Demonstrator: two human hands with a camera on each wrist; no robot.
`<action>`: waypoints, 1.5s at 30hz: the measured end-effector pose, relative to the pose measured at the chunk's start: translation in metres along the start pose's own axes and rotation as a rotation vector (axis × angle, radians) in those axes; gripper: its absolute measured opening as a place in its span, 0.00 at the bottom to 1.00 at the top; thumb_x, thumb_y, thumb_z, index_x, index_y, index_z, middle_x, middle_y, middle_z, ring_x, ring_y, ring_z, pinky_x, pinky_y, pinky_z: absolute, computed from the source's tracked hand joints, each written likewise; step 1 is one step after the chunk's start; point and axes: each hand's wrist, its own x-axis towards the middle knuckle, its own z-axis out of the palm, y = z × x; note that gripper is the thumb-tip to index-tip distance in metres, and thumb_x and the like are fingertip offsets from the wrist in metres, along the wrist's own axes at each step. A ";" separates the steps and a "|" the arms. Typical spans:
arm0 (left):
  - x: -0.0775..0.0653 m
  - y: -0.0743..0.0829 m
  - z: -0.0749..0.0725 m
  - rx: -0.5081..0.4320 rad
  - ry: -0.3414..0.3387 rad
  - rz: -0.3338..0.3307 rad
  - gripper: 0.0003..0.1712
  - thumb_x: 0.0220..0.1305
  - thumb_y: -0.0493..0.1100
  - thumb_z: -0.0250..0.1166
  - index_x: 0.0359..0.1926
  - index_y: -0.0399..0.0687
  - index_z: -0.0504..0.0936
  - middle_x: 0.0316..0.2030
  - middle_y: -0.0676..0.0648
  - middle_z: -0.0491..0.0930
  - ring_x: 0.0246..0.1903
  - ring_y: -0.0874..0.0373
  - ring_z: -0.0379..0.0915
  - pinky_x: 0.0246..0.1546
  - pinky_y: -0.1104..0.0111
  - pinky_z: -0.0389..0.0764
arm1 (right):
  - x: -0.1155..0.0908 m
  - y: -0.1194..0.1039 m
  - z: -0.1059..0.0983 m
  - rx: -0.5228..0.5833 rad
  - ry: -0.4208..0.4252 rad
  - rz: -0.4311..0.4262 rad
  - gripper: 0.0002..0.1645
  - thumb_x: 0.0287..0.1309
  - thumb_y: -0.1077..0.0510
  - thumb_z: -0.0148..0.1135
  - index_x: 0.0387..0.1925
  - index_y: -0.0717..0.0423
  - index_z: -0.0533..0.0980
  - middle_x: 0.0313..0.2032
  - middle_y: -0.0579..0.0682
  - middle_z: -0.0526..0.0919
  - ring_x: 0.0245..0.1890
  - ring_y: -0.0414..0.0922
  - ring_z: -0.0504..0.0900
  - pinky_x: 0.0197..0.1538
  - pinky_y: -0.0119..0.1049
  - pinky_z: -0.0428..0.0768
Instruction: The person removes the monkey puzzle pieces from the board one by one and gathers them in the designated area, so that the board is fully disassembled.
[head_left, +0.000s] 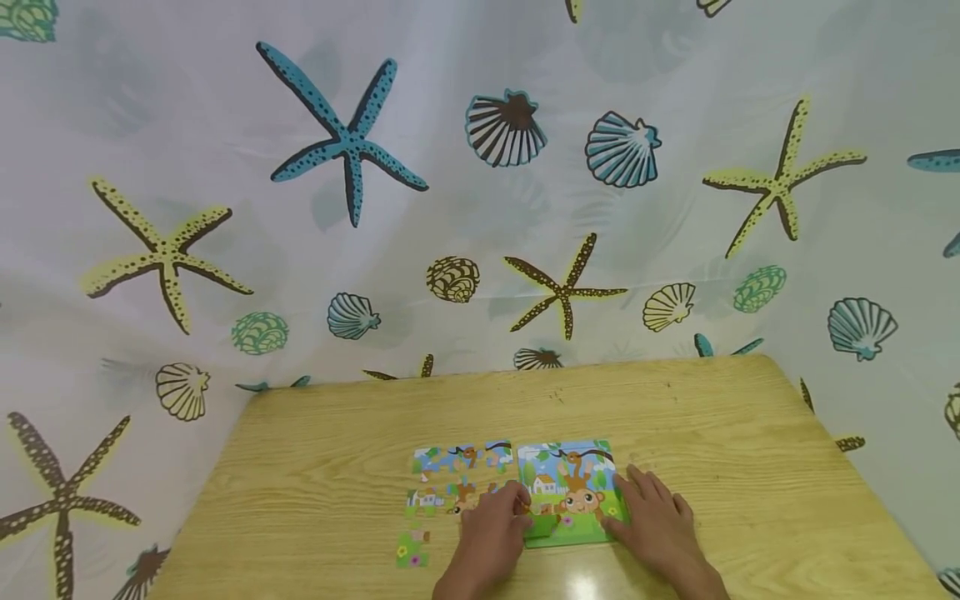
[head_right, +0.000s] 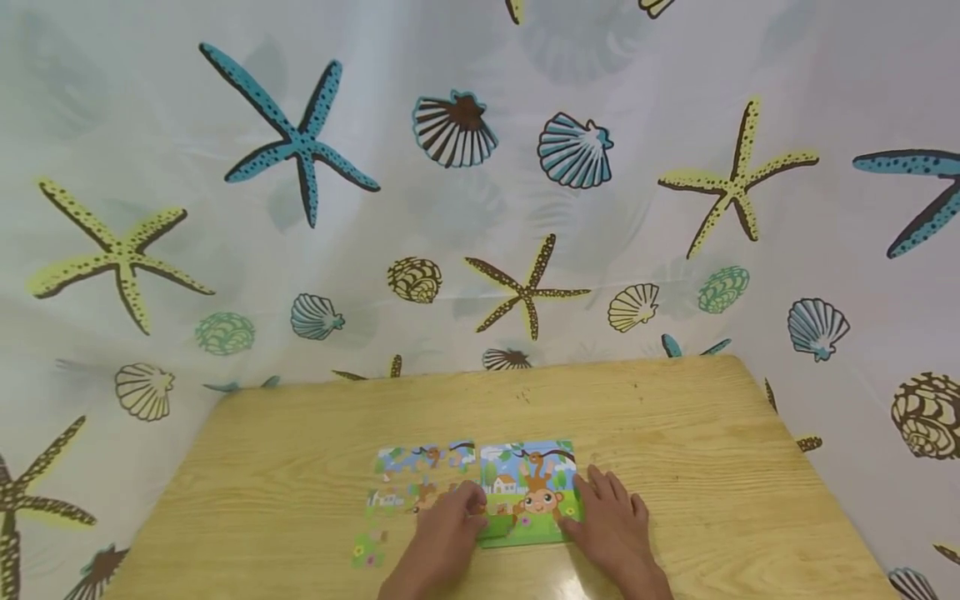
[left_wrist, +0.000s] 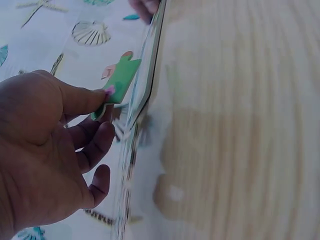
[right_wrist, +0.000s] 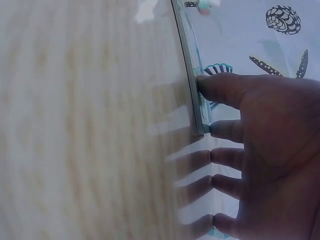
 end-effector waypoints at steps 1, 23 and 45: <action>-0.003 -0.005 -0.005 0.000 -0.002 -0.015 0.07 0.65 0.43 0.62 0.44 0.54 0.76 0.36 0.57 0.76 0.38 0.59 0.70 0.41 0.46 0.65 | 0.000 0.000 0.000 0.000 -0.001 -0.001 0.40 0.59 0.38 0.61 0.68 0.51 0.65 0.72 0.57 0.60 0.72 0.62 0.55 0.63 0.73 0.53; -0.032 -0.055 -0.043 0.198 0.103 -0.248 0.10 0.59 0.43 0.67 0.41 0.59 0.79 0.36 0.59 0.76 0.43 0.56 0.66 0.48 0.42 0.61 | 0.000 0.006 -0.001 -0.005 0.004 0.001 0.41 0.60 0.38 0.60 0.69 0.53 0.64 0.72 0.58 0.59 0.72 0.63 0.54 0.63 0.74 0.53; -0.030 -0.024 -0.031 0.203 0.146 -0.002 0.10 0.58 0.44 0.68 0.42 0.53 0.80 0.36 0.54 0.77 0.40 0.55 0.71 0.38 0.51 0.73 | 0.000 0.003 -0.001 0.055 -0.040 -0.005 0.42 0.60 0.38 0.59 0.70 0.52 0.62 0.73 0.58 0.57 0.73 0.64 0.51 0.65 0.74 0.48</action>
